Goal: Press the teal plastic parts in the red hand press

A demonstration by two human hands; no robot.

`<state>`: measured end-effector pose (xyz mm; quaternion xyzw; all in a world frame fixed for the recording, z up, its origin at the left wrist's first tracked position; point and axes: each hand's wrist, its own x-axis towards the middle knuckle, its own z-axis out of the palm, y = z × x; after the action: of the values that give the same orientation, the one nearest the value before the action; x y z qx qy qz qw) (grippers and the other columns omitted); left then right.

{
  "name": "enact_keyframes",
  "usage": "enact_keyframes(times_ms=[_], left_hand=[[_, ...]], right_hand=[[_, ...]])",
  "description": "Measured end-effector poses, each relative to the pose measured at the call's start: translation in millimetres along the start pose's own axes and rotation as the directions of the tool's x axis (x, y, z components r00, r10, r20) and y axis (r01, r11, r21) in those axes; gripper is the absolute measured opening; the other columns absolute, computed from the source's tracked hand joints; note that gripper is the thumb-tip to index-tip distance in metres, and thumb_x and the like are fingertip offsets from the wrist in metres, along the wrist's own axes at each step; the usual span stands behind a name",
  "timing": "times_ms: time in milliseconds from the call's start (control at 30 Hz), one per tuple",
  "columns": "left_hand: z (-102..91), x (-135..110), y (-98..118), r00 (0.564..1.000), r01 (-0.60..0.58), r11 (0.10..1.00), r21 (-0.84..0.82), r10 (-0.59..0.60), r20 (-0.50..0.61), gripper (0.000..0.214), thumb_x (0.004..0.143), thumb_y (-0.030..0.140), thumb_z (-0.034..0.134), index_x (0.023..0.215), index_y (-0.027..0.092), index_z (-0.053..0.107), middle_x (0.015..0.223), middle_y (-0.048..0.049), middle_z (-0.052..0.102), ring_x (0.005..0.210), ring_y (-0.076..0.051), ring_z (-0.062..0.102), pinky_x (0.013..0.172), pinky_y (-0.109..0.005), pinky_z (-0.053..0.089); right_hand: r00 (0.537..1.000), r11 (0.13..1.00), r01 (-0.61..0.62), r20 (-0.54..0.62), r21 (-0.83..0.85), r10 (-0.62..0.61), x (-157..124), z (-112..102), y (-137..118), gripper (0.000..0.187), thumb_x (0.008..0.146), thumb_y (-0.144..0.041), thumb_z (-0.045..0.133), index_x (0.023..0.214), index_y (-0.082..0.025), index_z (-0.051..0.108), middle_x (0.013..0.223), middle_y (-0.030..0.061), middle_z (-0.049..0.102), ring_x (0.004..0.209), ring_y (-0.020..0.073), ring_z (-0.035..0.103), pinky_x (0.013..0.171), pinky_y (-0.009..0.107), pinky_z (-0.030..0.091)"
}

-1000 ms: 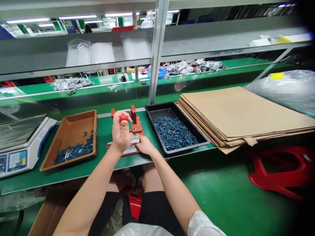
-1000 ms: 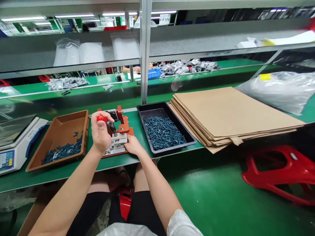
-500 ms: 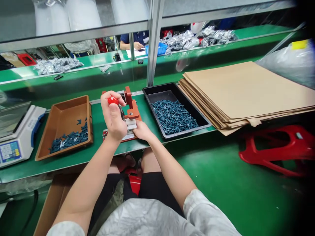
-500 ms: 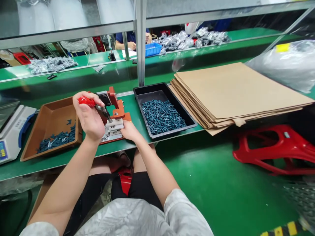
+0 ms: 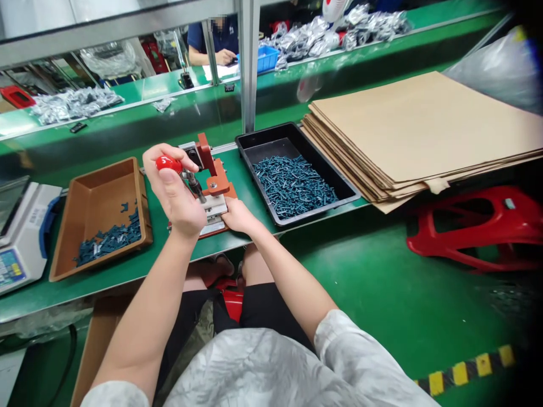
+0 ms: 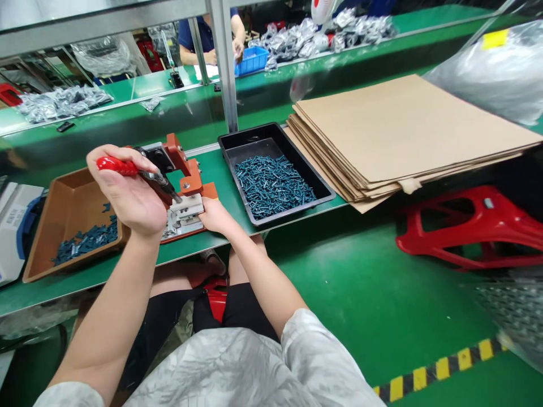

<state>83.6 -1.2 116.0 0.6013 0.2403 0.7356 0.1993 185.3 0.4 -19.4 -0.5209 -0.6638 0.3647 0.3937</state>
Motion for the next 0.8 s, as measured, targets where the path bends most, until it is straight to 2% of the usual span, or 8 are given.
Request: enact_keyframes(times_ms=[167,367,467,600,700,800], left_hand=[[5.7,-3.2,-1.4,0.998,-0.052,0.999,-0.001,0.052,-0.043,0.042,0.097,0.067,0.039,0.094,0.026,0.050,0.079,0.0000,0.047,0.071,-0.016,0.055,0.070,-0.036,0.046],[-1.8,-4.1,4.8,0.999,-0.040,0.999,-0.007,0.040,-0.004,0.044,0.094,0.068,0.042,0.095,0.025,0.052,0.081,-0.0005,0.053,0.073,-0.017,0.057,0.076,-0.036,0.049],[-7.9,16.1,0.6,0.997,0.000,1.000,0.004,0.000,0.083,0.044,0.094,0.067,0.044,0.093,0.025,0.053,0.071,0.0018,0.051,0.059,-0.014,0.052,0.064,-0.032,0.047],[-6.0,66.2,-21.5,0.960,0.200,0.980,0.018,-0.200,0.197,0.047,0.094,0.069,0.042,0.085,0.025,0.056,0.055,0.0037,0.047,0.047,-0.014,0.048,0.054,-0.029,0.046],[-4.8,85.6,-33.7,0.940,0.262,0.964,0.046,-0.266,0.212,0.053,0.094,0.071,0.038,0.084,0.023,0.059,0.057,0.0017,0.053,0.055,-0.014,0.056,0.062,-0.029,0.050],[-21.1,66.7,-31.5,0.974,0.168,0.967,0.189,-0.192,0.118,0.048,0.098,0.064,0.040,0.096,0.021,0.062,0.083,-0.0033,0.066,0.082,-0.015,0.065,0.082,-0.029,0.052]], right_hand=[[1.000,1.000,0.006,0.003,0.004,-0.006,1.8,1.0,1.6,0.042,0.078,-0.003,0.058,0.115,-0.019,0.069,0.118,0.0070,0.074,0.114,0.0261,0.066,0.102,0.035,0.048],[1.000,1.000,0.008,-0.024,0.002,-0.008,2.5,3.9,2.1,0.043,0.077,-0.003,0.056,0.115,-0.019,0.069,0.118,0.0076,0.073,0.114,0.0267,0.065,0.101,0.036,0.049],[0.997,0.998,0.061,-0.050,-0.014,-0.062,0.9,6.1,2.2,0.049,0.076,0.000,0.051,0.118,-0.018,0.067,0.121,0.0080,0.071,0.118,0.0261,0.062,0.104,0.037,0.047],[0.988,0.989,0.140,-0.051,-0.054,-0.143,-5.5,9.9,3.5,0.049,0.080,-0.001,0.045,0.123,-0.016,0.064,0.126,0.0105,0.066,0.120,0.0250,0.058,0.107,0.039,0.045],[0.982,0.978,0.181,-0.032,-0.103,-0.186,-12.0,12.7,3.7,0.044,0.083,-0.003,0.043,0.119,-0.017,0.064,0.125,0.0100,0.064,0.118,0.0234,0.058,0.107,0.037,0.044],[0.977,0.963,0.205,-0.028,-0.174,-0.213,-16.8,14.4,3.0,0.037,0.085,-0.006,0.046,0.114,-0.018,0.066,0.128,0.0099,0.061,0.119,0.0229,0.057,0.107,0.036,0.044]])
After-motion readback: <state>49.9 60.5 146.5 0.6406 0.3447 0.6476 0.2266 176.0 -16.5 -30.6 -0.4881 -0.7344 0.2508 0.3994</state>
